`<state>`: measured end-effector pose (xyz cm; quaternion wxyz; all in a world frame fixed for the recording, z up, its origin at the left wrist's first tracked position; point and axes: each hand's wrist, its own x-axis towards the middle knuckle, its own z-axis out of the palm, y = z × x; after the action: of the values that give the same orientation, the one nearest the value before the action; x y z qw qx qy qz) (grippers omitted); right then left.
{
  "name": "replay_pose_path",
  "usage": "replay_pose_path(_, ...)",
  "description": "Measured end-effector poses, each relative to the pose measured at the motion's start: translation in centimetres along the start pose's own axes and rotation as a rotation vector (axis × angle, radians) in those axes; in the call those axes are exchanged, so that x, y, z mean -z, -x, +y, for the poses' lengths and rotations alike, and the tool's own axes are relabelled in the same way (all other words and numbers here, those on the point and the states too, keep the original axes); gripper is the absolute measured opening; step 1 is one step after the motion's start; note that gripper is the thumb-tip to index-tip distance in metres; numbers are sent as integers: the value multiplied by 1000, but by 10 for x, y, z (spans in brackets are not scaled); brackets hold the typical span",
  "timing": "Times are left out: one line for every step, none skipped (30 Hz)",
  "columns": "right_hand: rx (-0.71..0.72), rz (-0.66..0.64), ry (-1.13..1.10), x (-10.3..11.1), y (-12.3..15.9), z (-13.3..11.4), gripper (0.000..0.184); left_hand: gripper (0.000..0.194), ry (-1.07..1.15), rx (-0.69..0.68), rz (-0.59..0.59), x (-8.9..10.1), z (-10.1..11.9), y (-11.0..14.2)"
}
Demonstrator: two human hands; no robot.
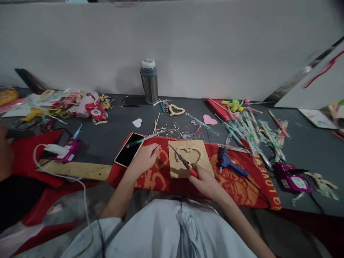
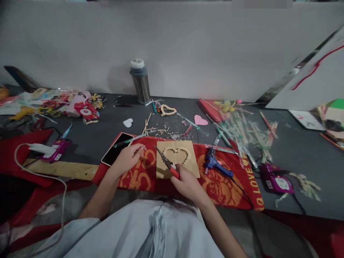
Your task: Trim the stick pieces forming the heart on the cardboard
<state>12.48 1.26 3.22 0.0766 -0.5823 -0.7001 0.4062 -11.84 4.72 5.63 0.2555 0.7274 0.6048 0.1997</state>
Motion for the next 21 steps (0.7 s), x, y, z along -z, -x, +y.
replay_pose_path(11,7,-14,0,0,1,13,29,-5,-4,-6,1,1,-2)
replay_pose_path(22,12,-25,1,-1,2,12,29,-11,-6,-10,1,2,-4)
replay_pose_path(33,15,-37,2,-1,3,12,29,-19,-9,-15,2,3,-7)
replay_pose_path(44,16,-50,2,-2,4,12,29,-30,-10,-21,3,4,-10)
replay_pose_path(50,18,-63,3,-2,5,13,29,-46,-14,-31,4,5,-14)
replay_pose_path(54,21,-76,4,-3,6,14,29,-68,-19,-43,4,7,-18)
replay_pose_path(57,24,-88,5,-4,7,15,28,-98,-23,-58,5,9,-24)
replay_pose_path(60,27,-98,7,-5,8,15,27,-136,-23,-78,6,10,-29)
replay_pose_path(62,31,-104,8,-6,8,15,26,-181,-21,-103,8,12,-36)
replay_pose_path(64,34,-110,10,-7,9,15,25,-230,-17,-132,9,14,-43)
replay_pose_path(65,37,-117,12,-8,10,15,25,-280,-11,-163,10,15,-51)
replay_pose_path(63,40,-122,15,-9,11,14,25,-326,-2,-192,11,16,-60)
replay_pose_path(61,43,-126,17,-11,12,14,25,-368,6,-217,12,16,-70)
replay_pose_path(56,45,-129,19,-12,13,15,25,-408,14,-230,13,16,-80)
replay_pose_path(51,46,-132,22,-14,14,14,26,-449,21,-234,13,15,-92)
replay_pose_path(49,47,-135,24,-16,15,14,27,-491,29,-232,13,13,-105)
replay_pose_path(47,48,-140,26,-17,16,13,29,-539,31,-217,12,11,-118)
replay_pose_path(48,51,-148,28,-18,18,12,30,-587,45,-200,11,8,-133)
replay_pose_path(50,56,-157,31,-19,20,11,30,-612,60,-193,9,4,-147)
replay_pose_path(53,61,-166,33,-20,22,10,31,-628,68,-188,8,0,-162)
replay_pose_path(56,66,-174,35,-21,24,8,32,-645,81,-180,6,-5,-177)
